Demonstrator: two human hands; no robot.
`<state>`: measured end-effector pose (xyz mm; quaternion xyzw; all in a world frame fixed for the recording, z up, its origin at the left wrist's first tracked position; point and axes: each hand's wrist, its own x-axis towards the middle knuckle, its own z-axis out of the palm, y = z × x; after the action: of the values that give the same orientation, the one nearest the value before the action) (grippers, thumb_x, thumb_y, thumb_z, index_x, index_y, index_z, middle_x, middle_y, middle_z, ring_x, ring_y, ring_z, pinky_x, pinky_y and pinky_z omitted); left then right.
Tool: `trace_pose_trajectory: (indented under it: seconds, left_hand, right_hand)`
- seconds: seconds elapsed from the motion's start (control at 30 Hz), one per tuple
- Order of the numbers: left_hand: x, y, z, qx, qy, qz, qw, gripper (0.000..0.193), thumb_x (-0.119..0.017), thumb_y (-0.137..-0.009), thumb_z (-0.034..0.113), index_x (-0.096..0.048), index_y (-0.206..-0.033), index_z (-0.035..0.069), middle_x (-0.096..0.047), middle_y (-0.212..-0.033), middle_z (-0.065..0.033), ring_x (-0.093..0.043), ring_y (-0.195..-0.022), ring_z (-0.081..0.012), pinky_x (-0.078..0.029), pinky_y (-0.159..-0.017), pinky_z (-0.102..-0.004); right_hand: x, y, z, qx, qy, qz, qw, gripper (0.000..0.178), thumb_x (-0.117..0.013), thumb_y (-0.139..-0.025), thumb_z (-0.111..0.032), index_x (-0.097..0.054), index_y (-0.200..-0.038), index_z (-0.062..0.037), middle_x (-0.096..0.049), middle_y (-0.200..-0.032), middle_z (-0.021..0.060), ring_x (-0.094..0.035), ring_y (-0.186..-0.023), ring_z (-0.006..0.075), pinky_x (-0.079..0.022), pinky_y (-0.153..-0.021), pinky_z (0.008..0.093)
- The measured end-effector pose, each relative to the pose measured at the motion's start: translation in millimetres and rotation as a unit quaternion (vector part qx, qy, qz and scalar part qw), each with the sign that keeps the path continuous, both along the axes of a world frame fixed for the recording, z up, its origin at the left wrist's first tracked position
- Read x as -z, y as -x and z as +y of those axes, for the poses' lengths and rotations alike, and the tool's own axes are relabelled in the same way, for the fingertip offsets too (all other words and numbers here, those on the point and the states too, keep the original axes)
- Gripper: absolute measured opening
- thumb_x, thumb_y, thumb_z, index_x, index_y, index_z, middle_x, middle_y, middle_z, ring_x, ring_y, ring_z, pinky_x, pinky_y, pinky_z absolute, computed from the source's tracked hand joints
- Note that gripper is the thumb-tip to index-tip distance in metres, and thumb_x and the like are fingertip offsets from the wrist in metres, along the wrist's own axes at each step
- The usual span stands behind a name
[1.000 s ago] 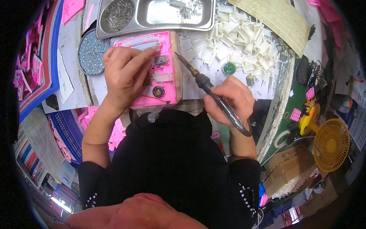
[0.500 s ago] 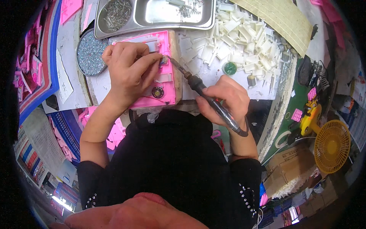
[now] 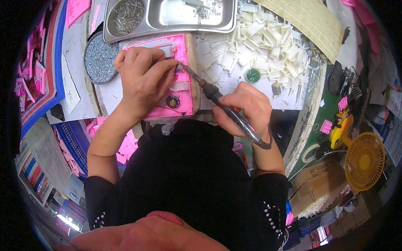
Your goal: Assemble the internal electronics and plastic shell of a pink toy device using a soldering iron and an electric screwdriver.
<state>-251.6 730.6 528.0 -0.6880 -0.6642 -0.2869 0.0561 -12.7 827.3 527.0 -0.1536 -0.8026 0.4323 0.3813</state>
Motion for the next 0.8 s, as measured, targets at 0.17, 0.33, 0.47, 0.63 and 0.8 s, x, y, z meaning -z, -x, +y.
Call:
trace_pose_trajectory:
  seconds: [0.17, 0.33, 0.47, 0.63, 0.8]
  left_hand:
    - [-3.7, -0.5, -0.6, -0.003, 0.008, 0.014, 1.0, 0.021, -0.081, -0.07, 0.014, -0.074, -0.09, 0.017, -0.061, -0.091, 0.0041, -0.057, -0.088, -0.0173, -0.032, -0.086, -0.0384]
    - [-1.7, -0.5, -0.7, -0.001, 0.0, 0.017, 1.0, 0.02, -0.08, -0.07, 0.014, -0.073, -0.088, 0.017, -0.061, -0.09, 0.0043, -0.057, -0.086, -0.017, -0.031, -0.086, -0.0381]
    - [-0.6, -0.5, -0.1, -0.003, -0.003, 0.016, 1.0, 0.02, -0.08, -0.07, 0.014, -0.073, -0.088, 0.017, -0.06, -0.09, 0.0043, -0.057, -0.085, -0.0167, -0.031, -0.086, -0.0379]
    - [-1.4, -0.7, 0.2, -0.002, -0.004, 0.013, 1.0, 0.019, -0.08, -0.07, 0.014, -0.073, -0.087, 0.016, -0.06, -0.089, 0.0042, -0.057, -0.085, -0.0164, -0.031, -0.086, -0.0377]
    - [-1.6, -0.9, 0.4, -0.003, -0.004, 0.012, 1.0, 0.018, -0.08, -0.07, 0.014, -0.073, -0.087, 0.016, -0.06, -0.089, 0.004, -0.057, -0.085, -0.0164, -0.031, -0.086, -0.038]
  right_hand:
    - [-2.0, 0.7, 1.8, -0.01, -0.014, -0.011, 1.0, 0.03, -0.081, -0.069, 0.002, -0.064, -0.094, -0.0022, -0.054, -0.062, 0.0052, -0.051, -0.051, 0.0192, -0.036, -0.047, 0.0297]
    - [-5.2, -1.6, 3.2, -0.003, -0.019, -0.002, 1.0, 0.031, -0.081, -0.068, 0.002, -0.064, -0.094, -0.002, -0.053, -0.061, 0.0053, -0.051, -0.051, 0.0192, -0.036, -0.047, 0.0294]
    - [-5.0, -3.6, 1.7, -0.001, -0.023, -0.006, 1.0, 0.03, -0.081, -0.068, 0.002, -0.064, -0.093, -0.0019, -0.053, -0.061, 0.0056, -0.051, -0.051, 0.0193, -0.036, -0.047, 0.0294]
    - [-4.5, -0.3, 1.4, -0.007, -0.027, -0.01, 1.0, 0.03, -0.081, -0.068, 0.002, -0.064, -0.092, -0.0024, -0.054, -0.061, 0.0051, -0.051, -0.051, 0.0194, -0.036, -0.047, 0.0297]
    - [-8.5, 1.0, 3.6, -0.021, -0.038, -0.03, 0.999, 0.027, -0.078, -0.072, 0.002, -0.061, -0.093, -0.0001, -0.056, -0.065, 0.0068, -0.049, -0.053, 0.0186, -0.034, -0.049, 0.031]
